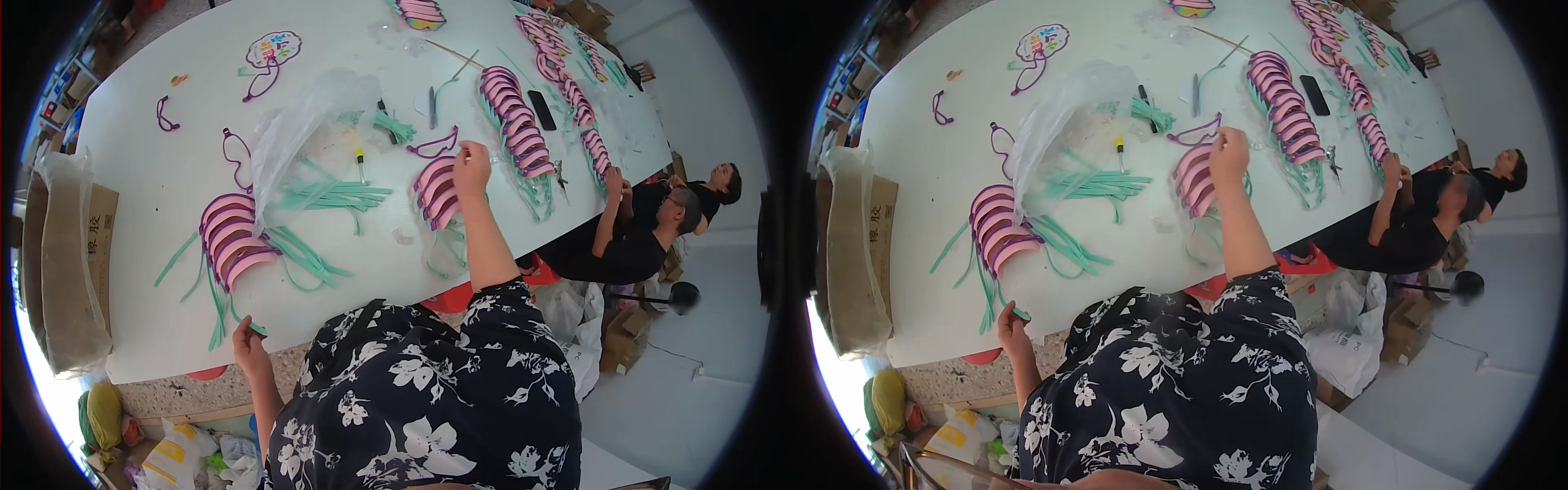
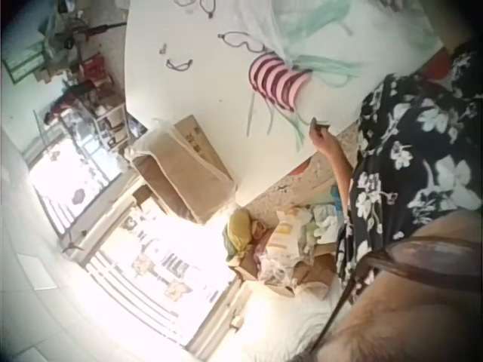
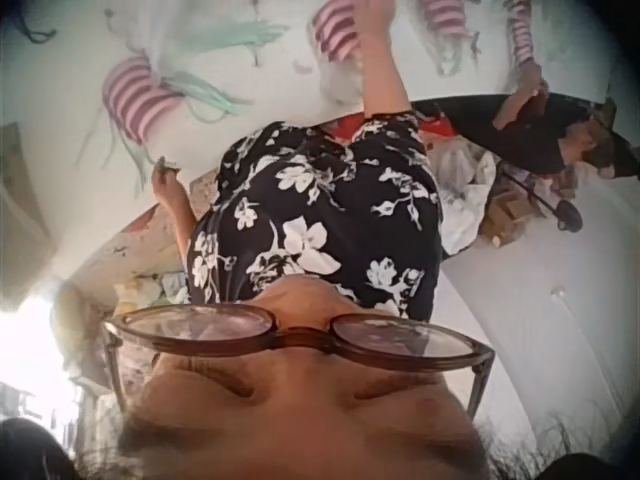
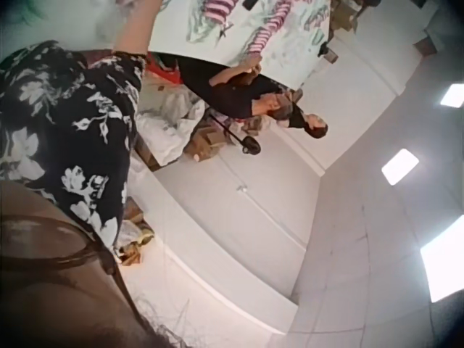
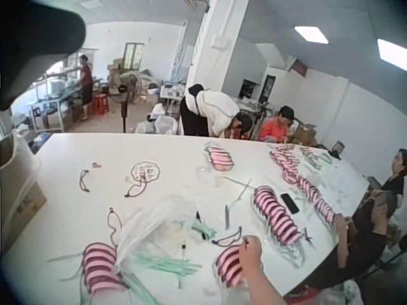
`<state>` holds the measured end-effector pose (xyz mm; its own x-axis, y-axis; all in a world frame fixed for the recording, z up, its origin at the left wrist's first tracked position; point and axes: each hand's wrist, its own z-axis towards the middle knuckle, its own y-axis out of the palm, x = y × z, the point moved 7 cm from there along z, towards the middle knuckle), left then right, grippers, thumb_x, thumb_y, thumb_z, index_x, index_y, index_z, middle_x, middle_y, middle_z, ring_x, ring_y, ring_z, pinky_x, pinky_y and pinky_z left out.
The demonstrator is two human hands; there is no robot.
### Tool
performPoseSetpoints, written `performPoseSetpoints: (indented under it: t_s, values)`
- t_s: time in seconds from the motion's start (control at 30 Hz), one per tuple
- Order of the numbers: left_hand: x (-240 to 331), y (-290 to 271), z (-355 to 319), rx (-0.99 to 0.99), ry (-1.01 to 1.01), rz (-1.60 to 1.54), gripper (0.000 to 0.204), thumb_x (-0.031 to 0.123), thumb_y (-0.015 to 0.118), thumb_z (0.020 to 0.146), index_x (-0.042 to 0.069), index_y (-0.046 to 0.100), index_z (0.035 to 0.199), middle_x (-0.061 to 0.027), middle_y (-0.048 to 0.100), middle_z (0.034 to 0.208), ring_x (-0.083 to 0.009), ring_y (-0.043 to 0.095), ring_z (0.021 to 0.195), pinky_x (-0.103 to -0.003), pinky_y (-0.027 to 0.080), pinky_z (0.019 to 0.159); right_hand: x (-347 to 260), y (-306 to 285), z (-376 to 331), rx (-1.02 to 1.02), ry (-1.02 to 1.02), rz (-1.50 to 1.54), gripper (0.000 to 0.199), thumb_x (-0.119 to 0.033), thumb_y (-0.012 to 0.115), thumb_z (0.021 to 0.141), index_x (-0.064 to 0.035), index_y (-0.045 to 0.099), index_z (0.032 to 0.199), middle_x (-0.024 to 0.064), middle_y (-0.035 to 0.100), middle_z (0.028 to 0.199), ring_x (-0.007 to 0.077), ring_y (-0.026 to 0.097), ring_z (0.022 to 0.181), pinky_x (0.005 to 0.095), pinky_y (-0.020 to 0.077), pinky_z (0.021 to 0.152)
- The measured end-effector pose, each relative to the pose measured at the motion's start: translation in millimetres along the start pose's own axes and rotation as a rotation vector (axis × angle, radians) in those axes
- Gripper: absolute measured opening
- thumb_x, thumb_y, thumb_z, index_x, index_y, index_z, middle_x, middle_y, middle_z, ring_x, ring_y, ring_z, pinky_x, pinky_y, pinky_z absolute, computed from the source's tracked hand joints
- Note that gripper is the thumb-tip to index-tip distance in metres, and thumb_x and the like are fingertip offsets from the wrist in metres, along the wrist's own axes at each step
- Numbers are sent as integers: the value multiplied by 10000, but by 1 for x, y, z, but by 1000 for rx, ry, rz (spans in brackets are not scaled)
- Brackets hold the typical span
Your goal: Assembling colorful eyewear components at a workshop table.
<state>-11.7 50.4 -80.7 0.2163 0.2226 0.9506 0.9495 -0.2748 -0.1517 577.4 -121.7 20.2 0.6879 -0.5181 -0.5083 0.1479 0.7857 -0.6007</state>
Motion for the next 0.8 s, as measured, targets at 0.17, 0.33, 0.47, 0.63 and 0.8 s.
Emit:
performPoseSetpoints:
  t_s: [0.17, 0.33, 0.47, 0.63, 0.8]
  values:
    - [12, 13, 3, 35, 33, 224, 305, -53, 540, 873, -8, 585, 1171, -15, 542, 870, -83, 531, 757, -215, 453, 673, 150, -15, -9, -222, 372, -347, 220, -196, 666, 793, -46, 672, 953, 136, 677, 889, 320, 641, 843, 413, 501, 763]
    - [7, 15, 2, 16, -13, 280, 293, -46, 551, 865, -3, 598, 1151, -19, 547, 876, -86, 530, 750, -224, 462, 672, 159, 2, -30, -376, 555, -225, 437, -368, 742, 740, -10, 685, 984, 142, 700, 919, 274, 670, 848, 362, 513, 778]
    - [11, 17, 5, 11, 13, 314, 284, -47, 547, 865, 4, 610, 1137, -22, 553, 876, -91, 535, 749, -229, 467, 674, 158, 11, -23, -410, 546, -221, 461, -369, 772, 720, 0, 680, 981, 121, 699, 896, 241, 671, 823, 345, 516, 756]
    - [12, 16, 7, 10, 9, 315, 277, -36, 567, 857, 12, 617, 1126, -20, 558, 874, -90, 541, 741, -228, 466, 660, 175, 8, -29, -296, 829, 364, 258, -196, 740, 778, 11, 647, 901, 79, 655, 800, 204, 657, 798, 294, 516, 673]
    - [28, 5, -1, 98, 130, 337, 184, 5, 640, 839, -5, 640, 1023, -60, 565, 867, -126, 552, 703, -230, 464, 628, 118, -7, -19, -123, 919, 940, 186, -21, 662, 810, 32, 528, 928, 126, 625, 854, 222, 659, 797, 286, 547, 679]
